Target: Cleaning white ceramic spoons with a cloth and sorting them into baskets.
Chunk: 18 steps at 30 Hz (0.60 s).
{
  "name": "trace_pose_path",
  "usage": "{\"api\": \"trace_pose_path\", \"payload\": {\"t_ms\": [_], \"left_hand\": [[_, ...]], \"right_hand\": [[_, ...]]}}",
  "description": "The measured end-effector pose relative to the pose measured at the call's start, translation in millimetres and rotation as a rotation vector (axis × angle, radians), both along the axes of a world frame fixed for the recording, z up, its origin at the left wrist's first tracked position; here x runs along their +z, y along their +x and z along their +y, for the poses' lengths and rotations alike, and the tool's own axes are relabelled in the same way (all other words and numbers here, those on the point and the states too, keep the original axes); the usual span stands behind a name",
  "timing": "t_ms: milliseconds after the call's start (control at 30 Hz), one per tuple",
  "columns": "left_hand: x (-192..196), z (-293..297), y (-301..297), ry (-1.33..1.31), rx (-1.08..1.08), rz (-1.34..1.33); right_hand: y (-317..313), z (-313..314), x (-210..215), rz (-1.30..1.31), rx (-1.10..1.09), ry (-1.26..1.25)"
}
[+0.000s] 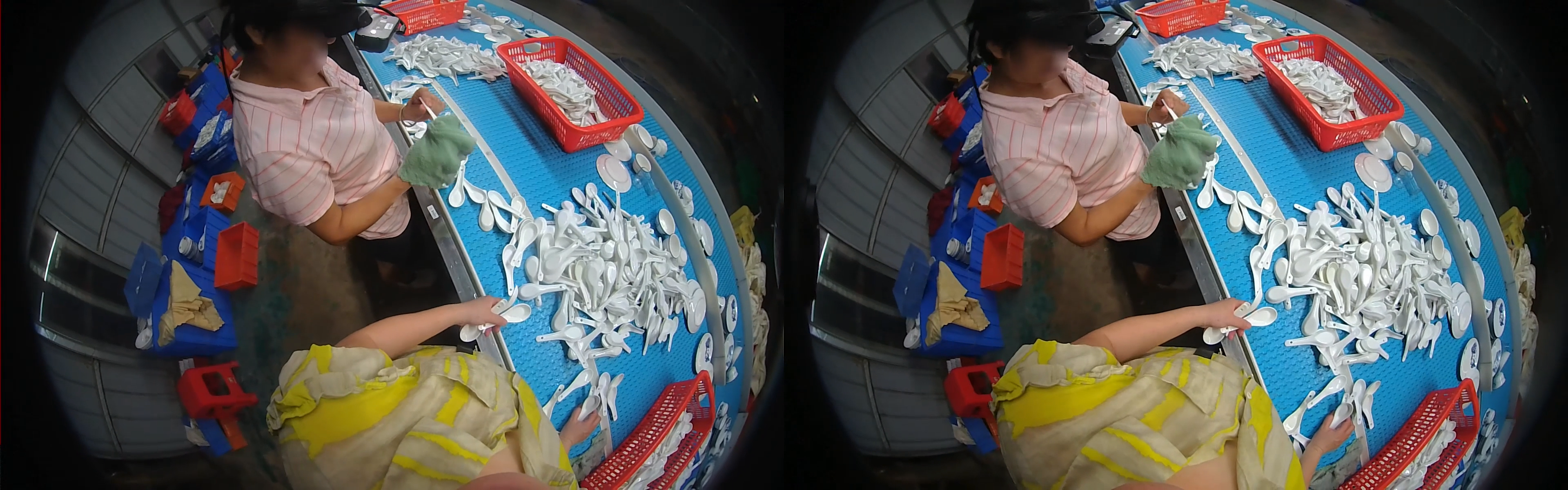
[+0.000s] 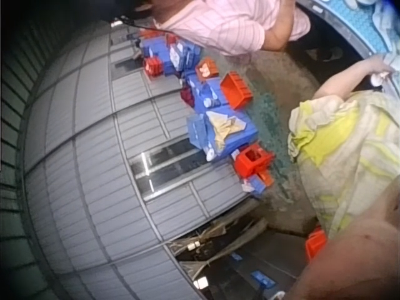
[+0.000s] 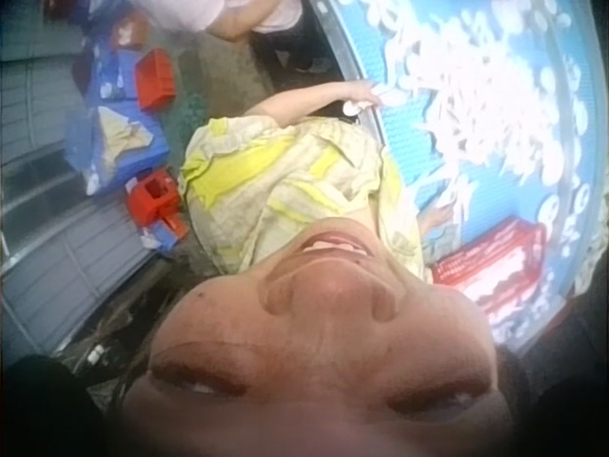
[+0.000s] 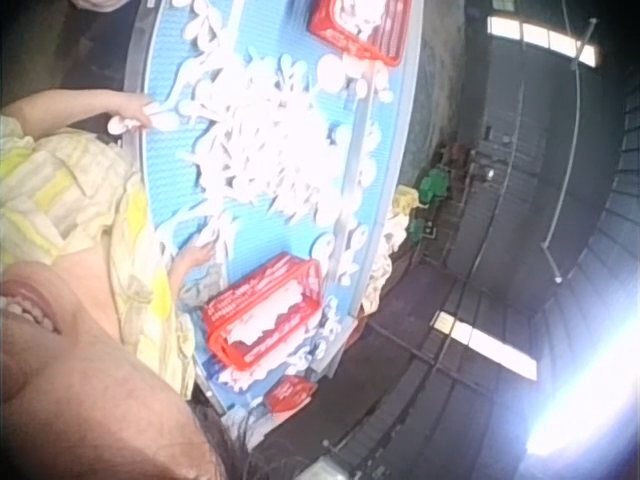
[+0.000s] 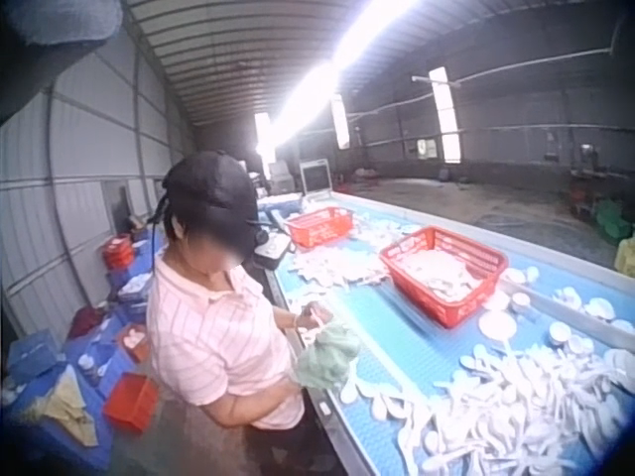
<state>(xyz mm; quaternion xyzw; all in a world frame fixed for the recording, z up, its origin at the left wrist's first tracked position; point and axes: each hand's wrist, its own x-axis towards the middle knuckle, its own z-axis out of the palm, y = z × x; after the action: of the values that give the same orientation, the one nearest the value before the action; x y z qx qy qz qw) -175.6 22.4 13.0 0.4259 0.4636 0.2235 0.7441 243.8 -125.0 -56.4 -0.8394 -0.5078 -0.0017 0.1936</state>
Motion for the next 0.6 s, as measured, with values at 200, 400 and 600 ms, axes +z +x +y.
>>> {"api": "trace_pose_path", "payload": {"t_ms": [200, 400, 600], "left_hand": [[-7.6, 0.2, 0.2, -0.015, 0.024, -0.024], [-1.7, -15.6, 20.4, -0.137, 0.279, -0.192], [4.8, -35.4, 110.1, -0.186, 0.317, -0.319]], "right_hand": [[-3.9, 1.0, 8.3, 0.050, 0.026, 0.035], [8.3, 12.4, 5.2, 0.356, -0.031, 0.192], [-57.4, 40.2, 102.9, 1.211, -0.056, 0.226]]}}
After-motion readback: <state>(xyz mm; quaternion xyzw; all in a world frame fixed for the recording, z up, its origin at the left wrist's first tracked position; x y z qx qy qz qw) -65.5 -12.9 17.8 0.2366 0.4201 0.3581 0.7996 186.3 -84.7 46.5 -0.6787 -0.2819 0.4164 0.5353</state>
